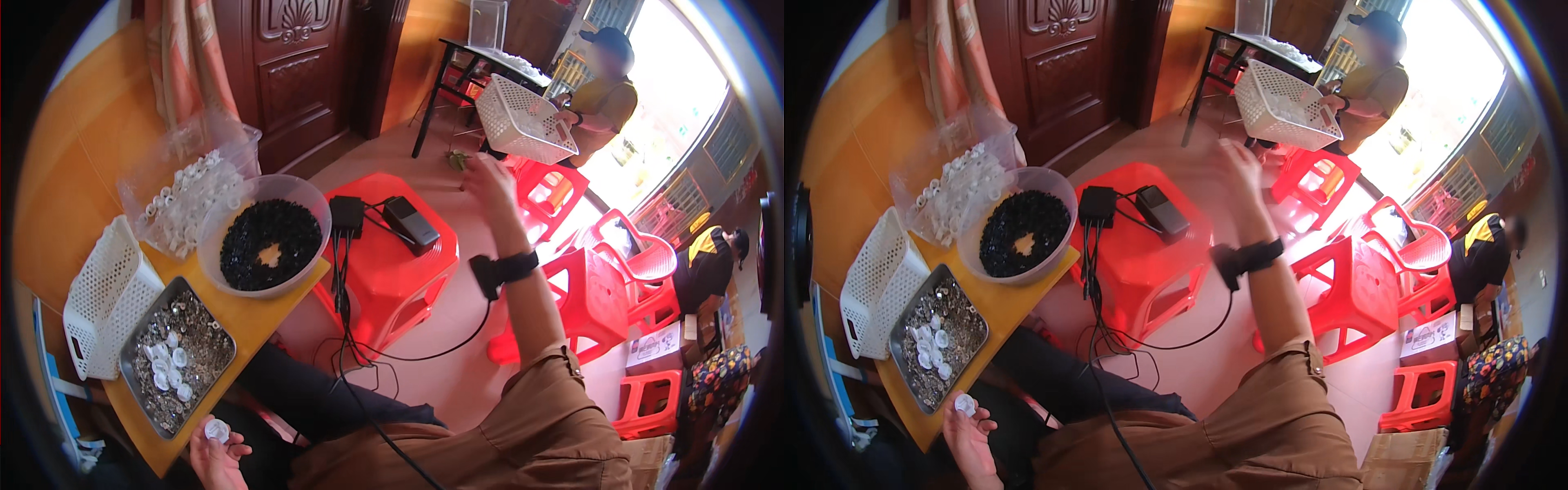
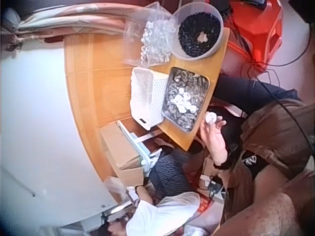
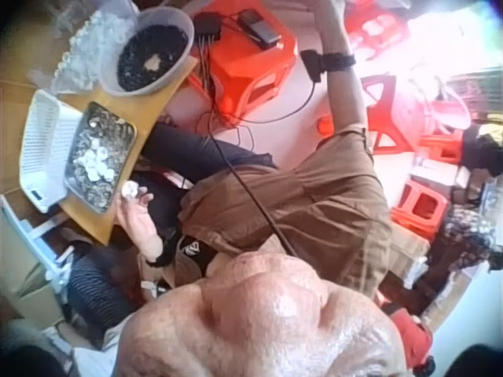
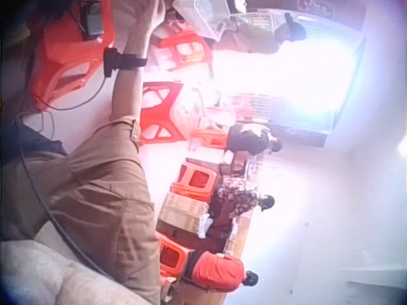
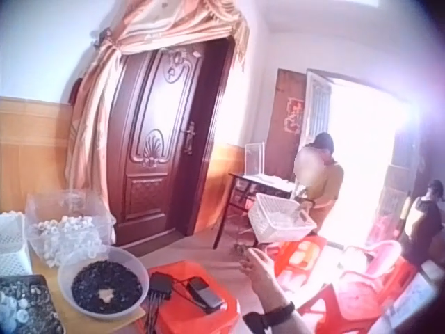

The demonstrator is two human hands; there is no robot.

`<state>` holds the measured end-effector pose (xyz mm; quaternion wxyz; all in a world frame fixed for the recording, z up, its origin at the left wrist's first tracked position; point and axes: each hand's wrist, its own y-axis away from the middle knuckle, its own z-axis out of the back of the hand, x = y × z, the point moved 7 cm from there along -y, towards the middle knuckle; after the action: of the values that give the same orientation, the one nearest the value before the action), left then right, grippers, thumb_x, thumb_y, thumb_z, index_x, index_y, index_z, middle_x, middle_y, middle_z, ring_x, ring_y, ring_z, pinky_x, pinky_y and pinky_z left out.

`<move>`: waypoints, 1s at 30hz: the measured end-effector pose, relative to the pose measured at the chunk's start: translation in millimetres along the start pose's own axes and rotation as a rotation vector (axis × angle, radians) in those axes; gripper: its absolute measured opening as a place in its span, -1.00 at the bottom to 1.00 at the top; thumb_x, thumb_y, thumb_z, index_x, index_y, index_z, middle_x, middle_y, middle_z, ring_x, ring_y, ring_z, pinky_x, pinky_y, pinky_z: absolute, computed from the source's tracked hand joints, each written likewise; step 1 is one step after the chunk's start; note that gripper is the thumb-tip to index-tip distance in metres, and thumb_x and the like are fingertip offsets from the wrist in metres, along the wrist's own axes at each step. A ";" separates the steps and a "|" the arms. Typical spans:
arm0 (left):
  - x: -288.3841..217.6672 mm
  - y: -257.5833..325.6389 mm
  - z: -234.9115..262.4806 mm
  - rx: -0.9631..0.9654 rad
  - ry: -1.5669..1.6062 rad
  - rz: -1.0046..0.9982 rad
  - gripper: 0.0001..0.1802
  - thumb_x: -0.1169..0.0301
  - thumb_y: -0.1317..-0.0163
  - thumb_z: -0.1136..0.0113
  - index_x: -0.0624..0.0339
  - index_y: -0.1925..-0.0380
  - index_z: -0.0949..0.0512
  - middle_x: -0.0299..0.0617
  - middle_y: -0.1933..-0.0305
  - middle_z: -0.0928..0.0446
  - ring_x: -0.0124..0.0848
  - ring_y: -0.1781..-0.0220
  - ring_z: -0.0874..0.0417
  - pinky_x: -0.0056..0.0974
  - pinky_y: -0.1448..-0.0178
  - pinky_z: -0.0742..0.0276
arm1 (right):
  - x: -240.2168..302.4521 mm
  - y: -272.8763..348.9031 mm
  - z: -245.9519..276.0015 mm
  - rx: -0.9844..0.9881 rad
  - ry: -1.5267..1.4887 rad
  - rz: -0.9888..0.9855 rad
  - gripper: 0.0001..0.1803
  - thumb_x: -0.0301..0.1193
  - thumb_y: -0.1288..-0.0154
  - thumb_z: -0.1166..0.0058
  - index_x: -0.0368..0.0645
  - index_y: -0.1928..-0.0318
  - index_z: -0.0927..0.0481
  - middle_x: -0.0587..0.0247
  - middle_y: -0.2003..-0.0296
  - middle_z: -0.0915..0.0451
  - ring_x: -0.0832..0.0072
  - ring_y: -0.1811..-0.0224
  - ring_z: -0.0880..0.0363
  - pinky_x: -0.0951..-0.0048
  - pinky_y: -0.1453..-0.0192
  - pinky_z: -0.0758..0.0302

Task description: Assembling small black components into white circular plastic bases.

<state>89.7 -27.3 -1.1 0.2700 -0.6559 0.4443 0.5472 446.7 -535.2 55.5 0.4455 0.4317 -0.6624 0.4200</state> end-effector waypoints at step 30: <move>5.1 -10.3 -59.4 0.132 -0.108 0.115 -0.62 0.30 -0.27 -0.06 0.23 -0.04 -0.37 -0.18 0.21 -0.48 -0.44 0.32 -0.54 -0.40 0.38 -0.54 | 20.4 -5.1 201.6 -0.390 0.085 -0.056 -0.64 -0.58 0.04 0.11 -0.49 0.15 -0.36 -0.08 0.23 -0.46 0.10 0.29 -0.60 0.15 0.29 -0.67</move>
<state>127.2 -74.0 7.8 0.3044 -0.5797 0.5010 0.5659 401.0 -730.4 25.4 0.5597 0.3376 -0.6994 0.2891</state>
